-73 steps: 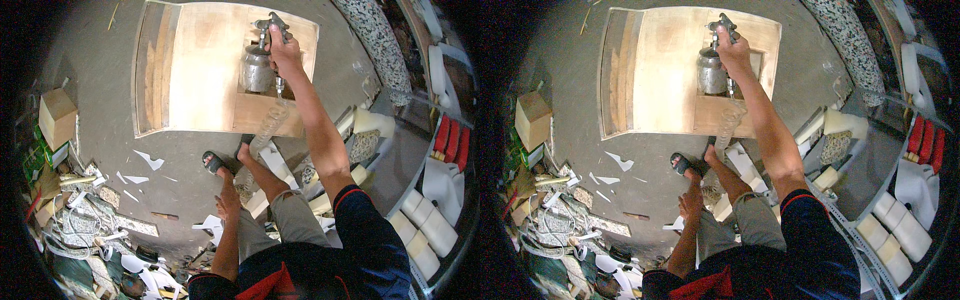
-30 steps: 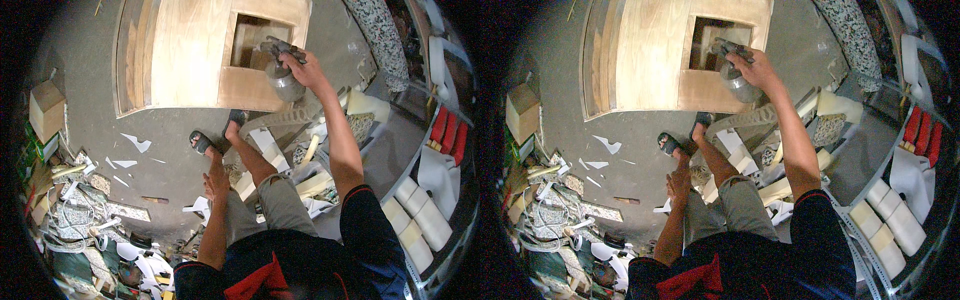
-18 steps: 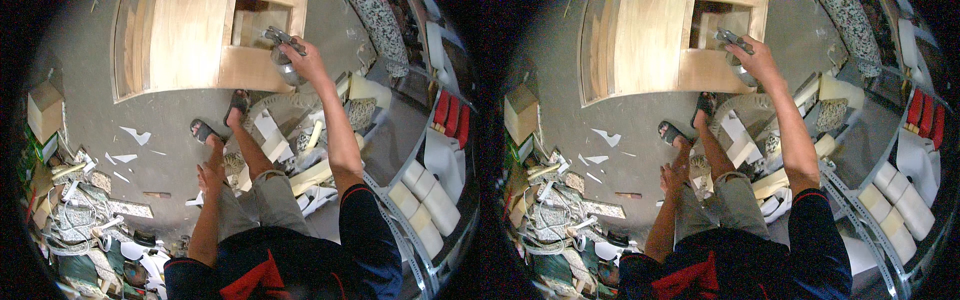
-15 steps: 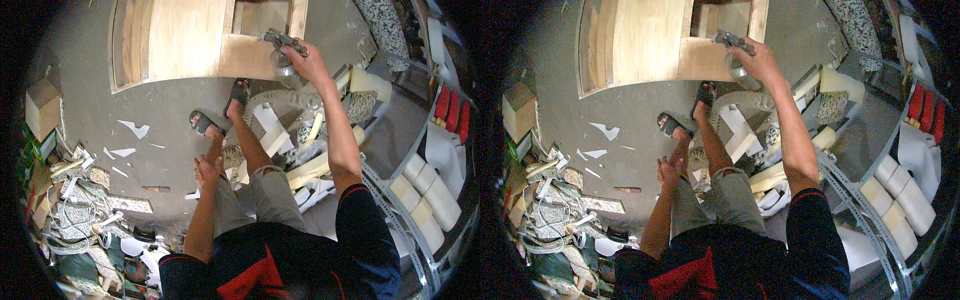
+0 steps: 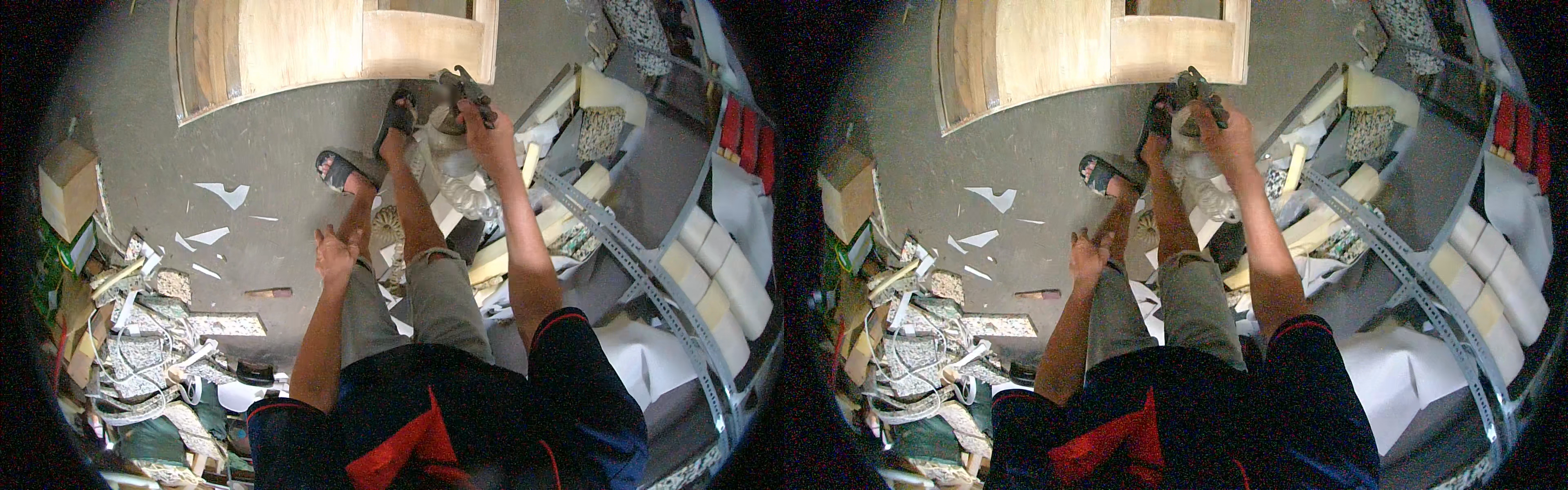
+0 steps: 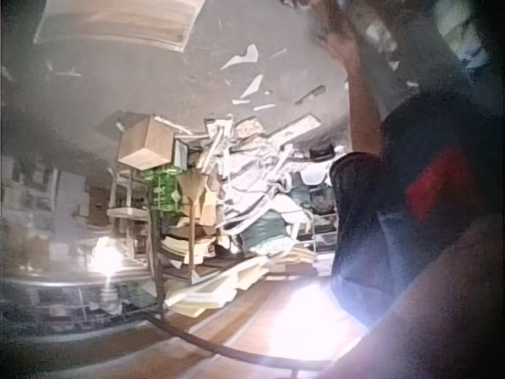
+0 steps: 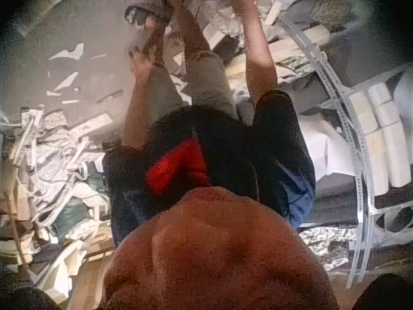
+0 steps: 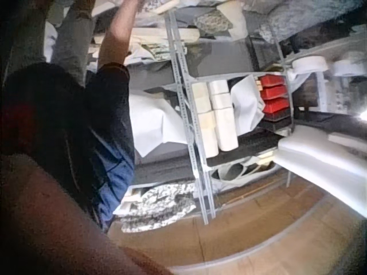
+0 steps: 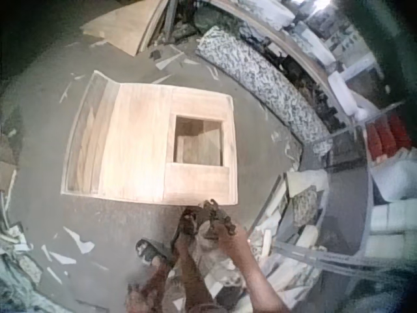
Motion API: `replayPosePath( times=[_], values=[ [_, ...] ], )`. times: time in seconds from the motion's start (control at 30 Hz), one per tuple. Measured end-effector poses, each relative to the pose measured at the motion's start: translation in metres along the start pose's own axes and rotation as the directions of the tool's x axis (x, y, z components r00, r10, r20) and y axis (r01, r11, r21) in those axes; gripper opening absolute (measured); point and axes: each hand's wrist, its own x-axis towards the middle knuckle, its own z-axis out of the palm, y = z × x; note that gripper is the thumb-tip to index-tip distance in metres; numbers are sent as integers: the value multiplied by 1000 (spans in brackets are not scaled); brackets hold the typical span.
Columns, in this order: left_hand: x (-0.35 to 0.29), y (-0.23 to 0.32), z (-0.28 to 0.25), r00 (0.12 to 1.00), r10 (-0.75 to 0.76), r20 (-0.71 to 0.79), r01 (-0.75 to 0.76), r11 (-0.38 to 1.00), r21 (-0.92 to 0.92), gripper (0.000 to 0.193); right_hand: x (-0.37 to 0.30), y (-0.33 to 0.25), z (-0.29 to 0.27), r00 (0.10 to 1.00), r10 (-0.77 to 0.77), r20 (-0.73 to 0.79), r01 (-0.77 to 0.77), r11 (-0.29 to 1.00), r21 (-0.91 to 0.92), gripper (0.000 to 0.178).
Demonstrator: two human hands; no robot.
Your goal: The person applies a white paper template to a wooden panel, trims the paper with a knife, and then uses a spray gun to apply a finish to the wood. The person handles the paper, knife, and spray gun throughout the process.
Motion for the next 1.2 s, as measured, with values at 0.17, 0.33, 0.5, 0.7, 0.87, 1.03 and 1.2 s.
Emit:
replayPosePath(
  times=[0.17, 0.33, 0.5, 0.7, 0.87, 1.03, 1.2],
  values=[
    [-2, -6, -6, 998, -62, 18, 61, 998, 27, 84, -28, 4, 54, 992, 106, -66, -92, 977, 193, 43],
    [2, -14, 0, 993, -90, 72, 88, 996, 30, 82, -37, -4, 99, 993, 117, -28, -109, 972, 210, 45],
    [3, -18, 6, 992, -120, 35, 117, 990, 74, 82, -42, -13, 142, 995, -97, -34, 102, 967, 235, 39],
    [3, -10, 2, 978, -199, 54, 198, 980, 32, 80, -41, -30, 173, 999, 3, 44, -8, 993, 114, 30],
    [8, -17, 4, 972, -213, 99, 212, 977, 22, 91, -49, -37, 172, 982, -17, 186, -49, 938, 344, 31],
    [10, -23, 12, 995, -102, 15, 101, 993, 67, 82, -53, -28, 161, 996, -83, 8, 80, 975, 208, 35],
    [13, -22, 7, 985, -146, 86, 141, 988, 64, 81, -62, -21, 133, 985, 135, -104, -119, 982, 144, 36]
  ],
)
